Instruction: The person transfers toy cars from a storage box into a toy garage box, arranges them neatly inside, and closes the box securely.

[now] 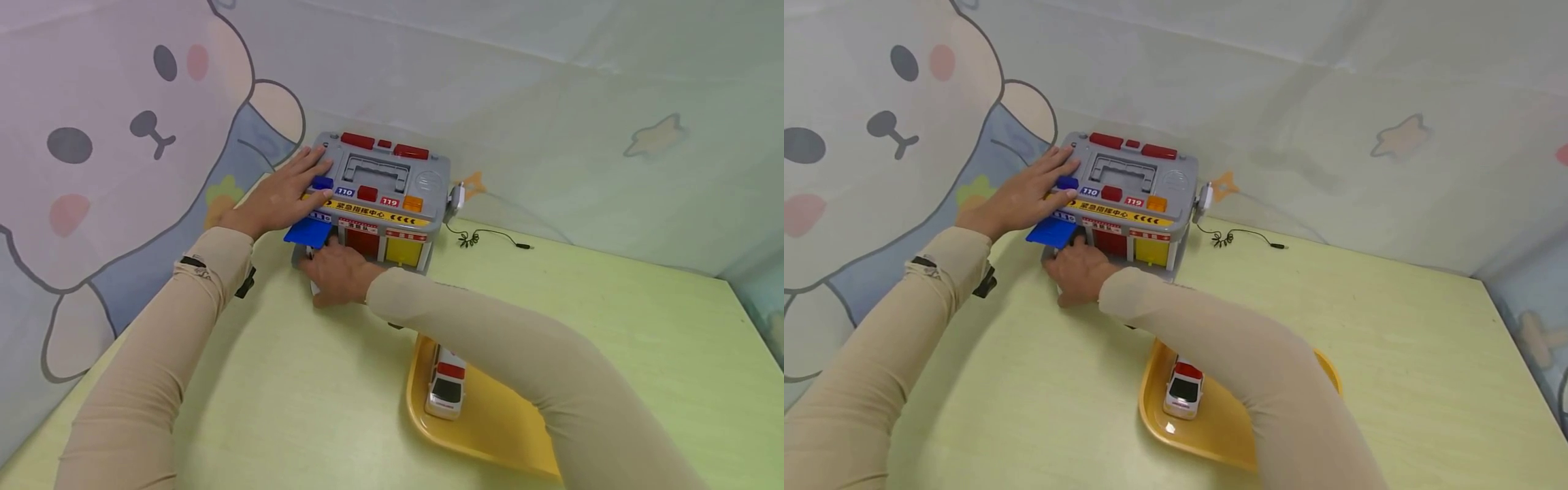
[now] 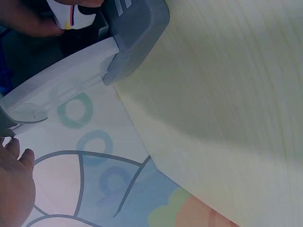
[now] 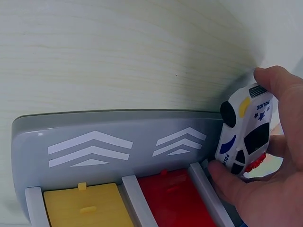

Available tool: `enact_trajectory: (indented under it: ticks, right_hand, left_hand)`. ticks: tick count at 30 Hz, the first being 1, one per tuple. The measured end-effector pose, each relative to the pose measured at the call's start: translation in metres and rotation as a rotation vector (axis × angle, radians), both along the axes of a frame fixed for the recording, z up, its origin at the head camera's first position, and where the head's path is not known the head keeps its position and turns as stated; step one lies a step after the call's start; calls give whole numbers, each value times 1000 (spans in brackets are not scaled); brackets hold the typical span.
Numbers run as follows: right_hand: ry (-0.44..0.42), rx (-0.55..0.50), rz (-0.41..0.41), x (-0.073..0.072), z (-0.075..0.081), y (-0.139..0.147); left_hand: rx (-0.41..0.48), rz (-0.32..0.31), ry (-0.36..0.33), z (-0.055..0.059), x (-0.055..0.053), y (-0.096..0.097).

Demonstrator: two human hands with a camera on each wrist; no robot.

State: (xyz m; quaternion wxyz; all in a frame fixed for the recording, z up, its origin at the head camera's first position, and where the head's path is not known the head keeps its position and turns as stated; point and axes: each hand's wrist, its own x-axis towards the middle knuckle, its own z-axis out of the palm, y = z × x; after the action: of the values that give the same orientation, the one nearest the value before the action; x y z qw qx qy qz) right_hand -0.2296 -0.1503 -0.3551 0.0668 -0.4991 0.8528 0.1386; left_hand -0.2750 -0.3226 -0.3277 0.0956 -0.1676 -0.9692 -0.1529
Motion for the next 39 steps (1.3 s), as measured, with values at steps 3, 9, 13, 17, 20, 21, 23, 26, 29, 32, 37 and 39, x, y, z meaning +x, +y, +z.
enact_trajectory:
  ticks: [3, 9, 13, 17, 20, 21, 23, 26, 29, 32, 37, 39]
  right_hand:
    - [12, 0, -9, 0, 0, -1]
    - [82, 9, -30, 0, -1, -4]
    - [154, 28, -34, 0, -1, -5]
    - [222, 54, -30, 0, -2, -7]
    - [249, 67, -35, 0, -4, -8]
    - [257, 71, -36, 0, -4, -8]
    - [271, 76, -36, 0, -5, -9]
    - [298, 88, -28, -1, -6, -9]
    - [337, 111, -18, 0, -8, -9]
    - [370, 133, -12, 1, -9, -9]
    - [405, 159, -6, 0, -8, -9]
    - [400, 156, -10, 0, -7, -8]
  left_hand:
    - [5, -3, 0, 1, -1, 1]
    - [2, -14, 7, 1, -3, 2]
    - [4, -22, 13, 1, -4, 3]
    - [7, -24, 11, 1, -4, 4]
    - [10, -21, 9, 0, -3, 3]
    - [10, -20, 8, 0, -2, 3]
    - [11, -17, 9, -1, -2, 2]
    - [14, -15, 9, -2, -1, 0]
    - [14, -12, 6, -3, 0, -1]
    - [15, -8, 1, -4, 0, -1]
    - [18, -2, -13, -3, 0, 0]
    - [17, -2, -15, -2, 0, 0]
